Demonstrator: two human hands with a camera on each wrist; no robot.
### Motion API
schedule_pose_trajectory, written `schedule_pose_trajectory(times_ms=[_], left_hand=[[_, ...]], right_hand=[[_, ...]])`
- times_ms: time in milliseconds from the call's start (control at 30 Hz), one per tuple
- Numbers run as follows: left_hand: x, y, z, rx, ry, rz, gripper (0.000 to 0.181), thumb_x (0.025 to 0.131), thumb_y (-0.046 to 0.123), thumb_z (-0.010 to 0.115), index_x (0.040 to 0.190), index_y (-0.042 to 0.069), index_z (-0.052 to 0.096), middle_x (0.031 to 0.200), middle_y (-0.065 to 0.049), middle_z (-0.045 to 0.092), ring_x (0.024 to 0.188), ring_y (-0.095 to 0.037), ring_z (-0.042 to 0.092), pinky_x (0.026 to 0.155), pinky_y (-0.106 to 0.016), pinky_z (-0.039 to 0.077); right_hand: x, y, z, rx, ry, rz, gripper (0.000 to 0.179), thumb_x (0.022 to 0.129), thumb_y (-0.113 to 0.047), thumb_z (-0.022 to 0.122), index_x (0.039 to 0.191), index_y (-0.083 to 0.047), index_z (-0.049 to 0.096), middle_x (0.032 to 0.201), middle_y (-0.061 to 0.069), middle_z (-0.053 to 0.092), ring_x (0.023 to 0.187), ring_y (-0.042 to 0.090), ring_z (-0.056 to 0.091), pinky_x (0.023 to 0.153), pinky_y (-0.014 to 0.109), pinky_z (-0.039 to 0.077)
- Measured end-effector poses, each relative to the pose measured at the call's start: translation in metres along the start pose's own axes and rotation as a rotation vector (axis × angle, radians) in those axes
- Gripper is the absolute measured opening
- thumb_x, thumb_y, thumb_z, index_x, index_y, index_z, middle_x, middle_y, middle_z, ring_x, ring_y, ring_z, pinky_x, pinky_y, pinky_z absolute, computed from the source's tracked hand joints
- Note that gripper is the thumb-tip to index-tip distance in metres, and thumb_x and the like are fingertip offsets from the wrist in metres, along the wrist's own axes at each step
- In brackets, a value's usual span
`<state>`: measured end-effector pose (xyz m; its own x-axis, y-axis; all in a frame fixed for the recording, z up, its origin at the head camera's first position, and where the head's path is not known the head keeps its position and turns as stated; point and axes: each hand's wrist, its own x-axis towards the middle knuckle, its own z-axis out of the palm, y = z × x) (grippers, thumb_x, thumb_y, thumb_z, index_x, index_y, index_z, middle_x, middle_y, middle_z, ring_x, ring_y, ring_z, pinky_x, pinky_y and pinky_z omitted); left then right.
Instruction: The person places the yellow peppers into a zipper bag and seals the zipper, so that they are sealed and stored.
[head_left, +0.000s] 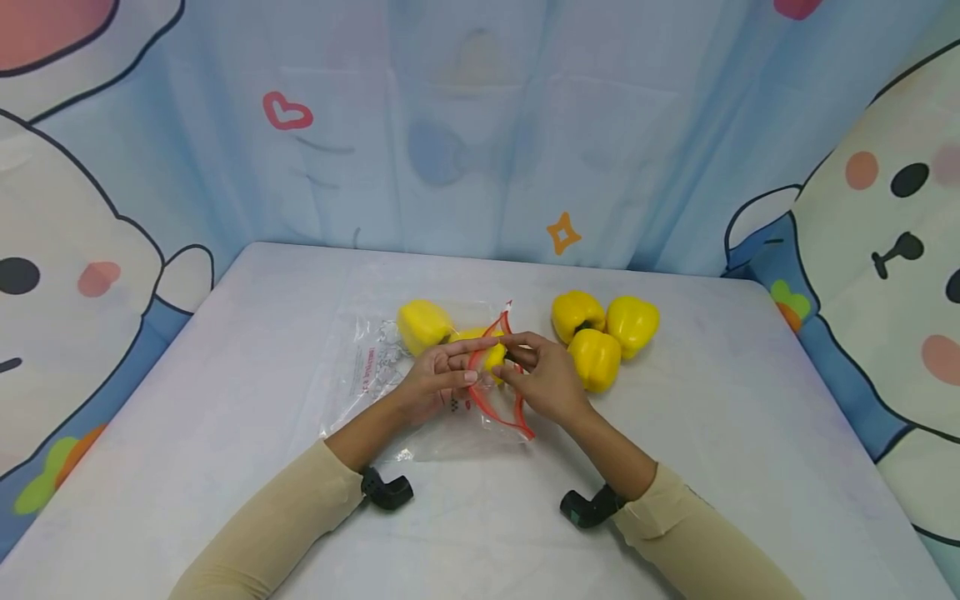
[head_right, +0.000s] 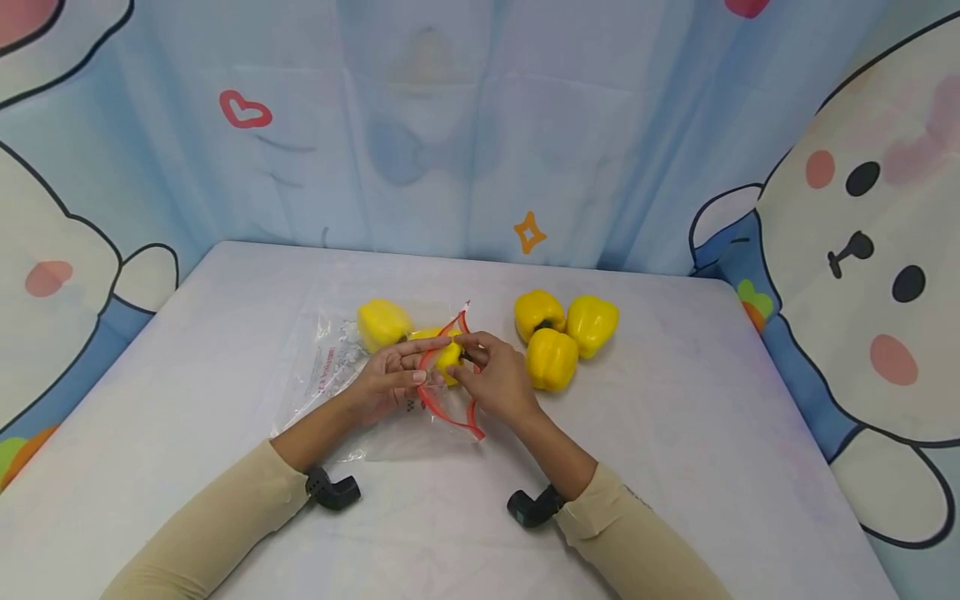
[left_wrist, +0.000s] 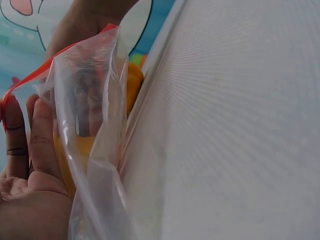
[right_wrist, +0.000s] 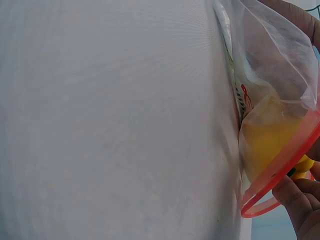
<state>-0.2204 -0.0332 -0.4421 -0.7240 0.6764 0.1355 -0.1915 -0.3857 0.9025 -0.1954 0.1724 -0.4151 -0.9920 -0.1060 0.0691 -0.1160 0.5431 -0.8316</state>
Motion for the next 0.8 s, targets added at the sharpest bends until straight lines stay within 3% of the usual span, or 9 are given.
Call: schedule_pose_trajectory(times_ms=[300,500,633,800], left_hand=[[0.002,-0.002,-0.003,-0.007,-0.020,0.010,0.063,0.093,0.007,0.062,0.148,-0.006,0.035,0.099,0.001,0.076,0.092,-0.010,0.073,0.073,-0.020,0.057],[0.001,-0.002,-0.002,0.013,-0.014,-0.002,0.066,0.092,0.013,0.067,0.149,-0.004,0.036,0.098,0.003,0.076,0.092,-0.010,0.073,0.077,-0.022,0.059],[0.001,0.000,-0.001,0.024,-0.011,-0.011,0.069,0.091,0.016,0.069,0.149,-0.003,0.035,0.095,0.003,0.076,0.091,-0.009,0.073,0.075,-0.021,0.058],[0.001,0.001,-0.002,0.039,-0.005,-0.023,0.087,0.082,0.031,0.080,0.149,-0.002,0.035,0.093,0.003,0.076,0.091,-0.009,0.072,0.076,-0.020,0.058]], right_hand=[[-0.005,0.000,-0.003,-0.091,-0.046,-0.054,0.055,0.089,-0.025,0.074,0.138,-0.011,0.053,0.143,0.010,0.057,0.131,0.028,0.055,0.101,0.041,0.049],[-0.015,0.000,-0.008,-0.062,-0.071,-0.015,0.064,0.091,-0.030,0.071,0.145,-0.011,0.043,0.150,0.009,0.049,0.136,0.028,0.050,0.099,0.041,0.051],[-0.027,-0.001,-0.018,-0.073,-0.025,-0.027,0.058,0.092,-0.027,0.069,0.143,-0.013,0.046,0.148,0.007,0.051,0.135,0.028,0.051,0.093,0.041,0.055],[-0.040,0.000,-0.035,-0.148,0.100,-0.095,0.041,0.094,-0.020,0.068,0.132,-0.012,0.057,0.136,0.006,0.062,0.125,0.026,0.061,0.088,0.042,0.058]])
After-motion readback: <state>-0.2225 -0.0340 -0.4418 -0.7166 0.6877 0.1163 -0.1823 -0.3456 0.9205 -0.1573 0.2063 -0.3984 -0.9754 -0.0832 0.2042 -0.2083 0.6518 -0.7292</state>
